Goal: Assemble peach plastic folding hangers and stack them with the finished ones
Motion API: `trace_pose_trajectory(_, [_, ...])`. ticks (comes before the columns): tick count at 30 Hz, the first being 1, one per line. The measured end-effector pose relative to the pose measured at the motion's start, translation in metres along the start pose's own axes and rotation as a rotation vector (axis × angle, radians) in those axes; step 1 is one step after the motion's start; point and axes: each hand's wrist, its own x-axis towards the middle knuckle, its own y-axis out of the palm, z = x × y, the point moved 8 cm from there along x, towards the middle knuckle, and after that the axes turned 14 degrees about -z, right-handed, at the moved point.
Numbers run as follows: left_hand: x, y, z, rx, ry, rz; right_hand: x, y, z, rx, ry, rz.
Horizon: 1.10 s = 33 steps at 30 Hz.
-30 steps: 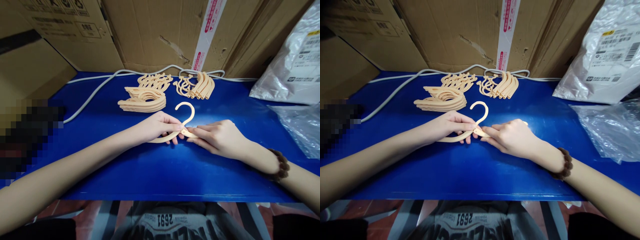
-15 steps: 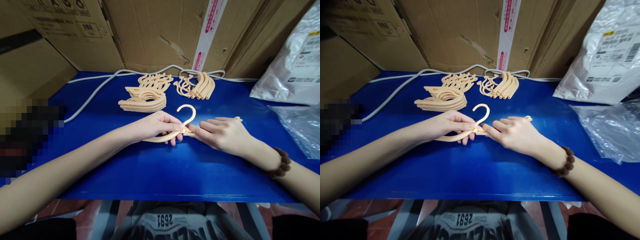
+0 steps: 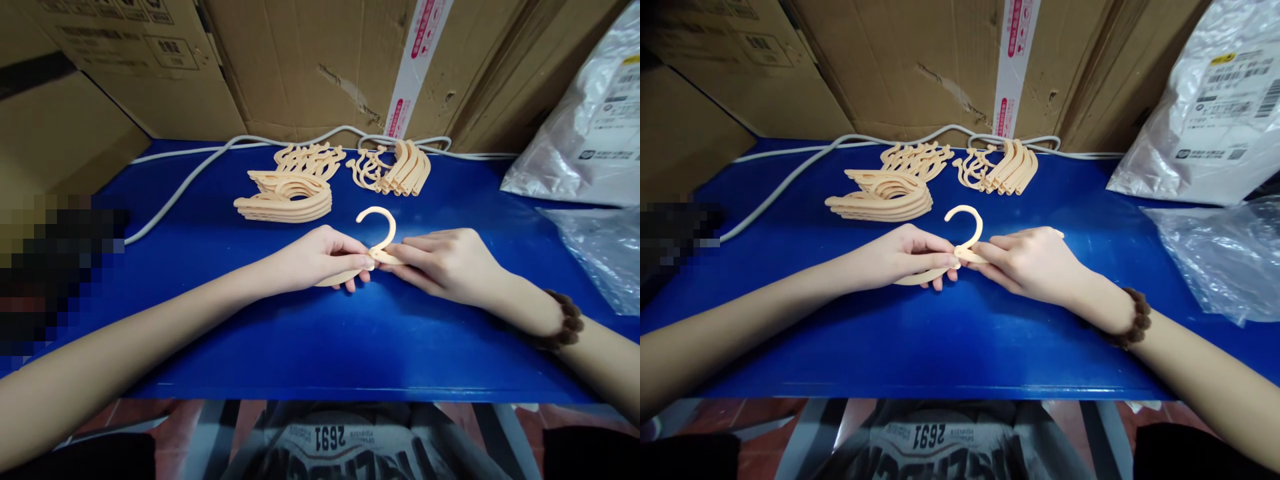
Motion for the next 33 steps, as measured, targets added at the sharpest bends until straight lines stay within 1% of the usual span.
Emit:
trace_pose_trajectory(3, [0.001,0.000,0.001,-0.043,-0.016,-0.014,0.000,0.000,0.001,-0.015,-0.016,-0.010])
trace_pose_trajectory(7, [0.002,0.000,0.003,-0.063,-0.031,-0.001,0.001,-0.002,0.003,-0.020,-0.033,-0.031])
trace_pose_trajectory(19, [0.003,0.000,0.004,-0.037,-0.016,0.037,-0.001,0.003,0.002,0.018,0.005,0.024])
trace_pose_trajectory(26, [0.002,0.001,0.002,-0.027,-0.014,0.025,-0.003,0.009,0.000,0.096,0.041,0.038])
trace_pose_trajectory(30, [0.002,0.001,-0.001,-0.018,-0.017,0.008,-0.003,0.012,0.000,0.098,0.059,0.051])
trace_pose_trajectory(33, [0.001,0.002,-0.003,-0.010,-0.022,-0.002,-0.002,0.011,0.001,0.086,0.057,0.032])
